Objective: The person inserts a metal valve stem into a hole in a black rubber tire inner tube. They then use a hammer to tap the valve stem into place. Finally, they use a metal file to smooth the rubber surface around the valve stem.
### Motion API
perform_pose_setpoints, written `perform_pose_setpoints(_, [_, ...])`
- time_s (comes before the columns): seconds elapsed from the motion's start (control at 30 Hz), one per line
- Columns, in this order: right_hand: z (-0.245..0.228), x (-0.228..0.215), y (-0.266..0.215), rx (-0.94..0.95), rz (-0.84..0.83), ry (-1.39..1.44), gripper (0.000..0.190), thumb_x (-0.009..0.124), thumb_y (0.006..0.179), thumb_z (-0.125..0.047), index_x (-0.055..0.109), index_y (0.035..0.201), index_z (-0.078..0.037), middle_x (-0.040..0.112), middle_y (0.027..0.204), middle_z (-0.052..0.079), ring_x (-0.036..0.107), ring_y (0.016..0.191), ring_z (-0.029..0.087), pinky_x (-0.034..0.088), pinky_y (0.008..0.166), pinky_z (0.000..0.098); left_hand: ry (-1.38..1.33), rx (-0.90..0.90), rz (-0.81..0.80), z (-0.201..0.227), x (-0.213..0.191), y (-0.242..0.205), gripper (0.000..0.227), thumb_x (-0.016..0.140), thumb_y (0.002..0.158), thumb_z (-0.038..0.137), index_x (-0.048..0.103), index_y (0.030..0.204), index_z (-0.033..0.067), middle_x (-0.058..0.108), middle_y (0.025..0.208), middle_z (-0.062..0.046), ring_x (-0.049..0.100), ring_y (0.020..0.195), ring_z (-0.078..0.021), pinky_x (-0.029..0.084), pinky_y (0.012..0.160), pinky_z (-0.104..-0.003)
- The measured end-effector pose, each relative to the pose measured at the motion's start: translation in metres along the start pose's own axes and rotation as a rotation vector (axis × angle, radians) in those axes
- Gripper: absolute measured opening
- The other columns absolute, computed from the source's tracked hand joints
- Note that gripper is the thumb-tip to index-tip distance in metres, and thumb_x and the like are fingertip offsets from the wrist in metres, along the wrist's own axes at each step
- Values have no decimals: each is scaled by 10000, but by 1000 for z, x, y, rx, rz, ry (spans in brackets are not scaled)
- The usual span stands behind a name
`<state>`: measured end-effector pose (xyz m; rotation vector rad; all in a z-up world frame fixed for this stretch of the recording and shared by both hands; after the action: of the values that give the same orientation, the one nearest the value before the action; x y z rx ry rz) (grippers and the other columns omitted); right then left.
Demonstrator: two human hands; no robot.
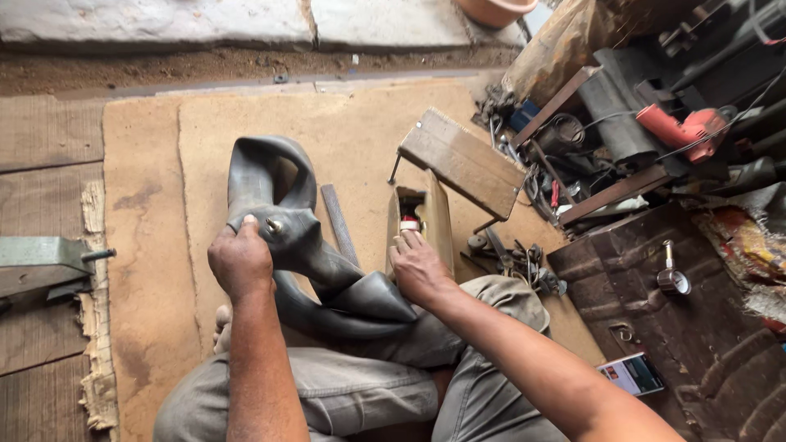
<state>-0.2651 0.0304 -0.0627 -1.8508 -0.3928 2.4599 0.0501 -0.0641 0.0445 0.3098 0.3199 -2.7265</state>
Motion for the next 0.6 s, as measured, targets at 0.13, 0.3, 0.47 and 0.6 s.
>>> perform_pose_setpoints(0.13, [29,-62,-37,204,193,453,463,548,1098,-365,501,1485,-117,487,1519,101,413,1512,239,358,1246,452,95,-47,-1,11,-9,-5,308,673,923,285,758,1011,2,746,924,-177,695,852,-296,511,816,-418])
perform_pose_setpoints(0.3, [17,-60,-21,231,-227,548,804,714,884,-392,356,1597,-295,-47,1676,53,-79,1536,347,84,1176,687,59,21,-34,16,2,-7,308,666,942,263,758,1037,-15,750,943,-189,699,861,-289,516,816,-415])
perform_pose_setpoints(0.47, [8,-15,1,71,-443,188,473,569,1002,-162,557,1453,-304,-73,1763,46,-91,1606,431,72,1175,756,-22,72,-67,0,13,1,317,672,943,243,745,1068,-40,744,936,-162,684,848,-259,521,806,-415])
perform_pose_setpoints(0.6, [52,10,30,156,-303,47,474,552,966,-132,544,1437,-187,51,1712,102,2,1564,443,106,1172,749,-175,-69,-130,-41,29,11,281,691,919,234,706,1007,-33,721,916,-94,662,840,-211,518,787,-383])
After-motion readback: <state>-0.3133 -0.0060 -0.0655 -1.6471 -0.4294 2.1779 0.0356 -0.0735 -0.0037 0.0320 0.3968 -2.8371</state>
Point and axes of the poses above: each hand's wrist, its own y-axis towards the middle knuckle, its own x-axis out of the palm, z = x × y, the point moved 10 cm from there along y, towards the middle knuckle
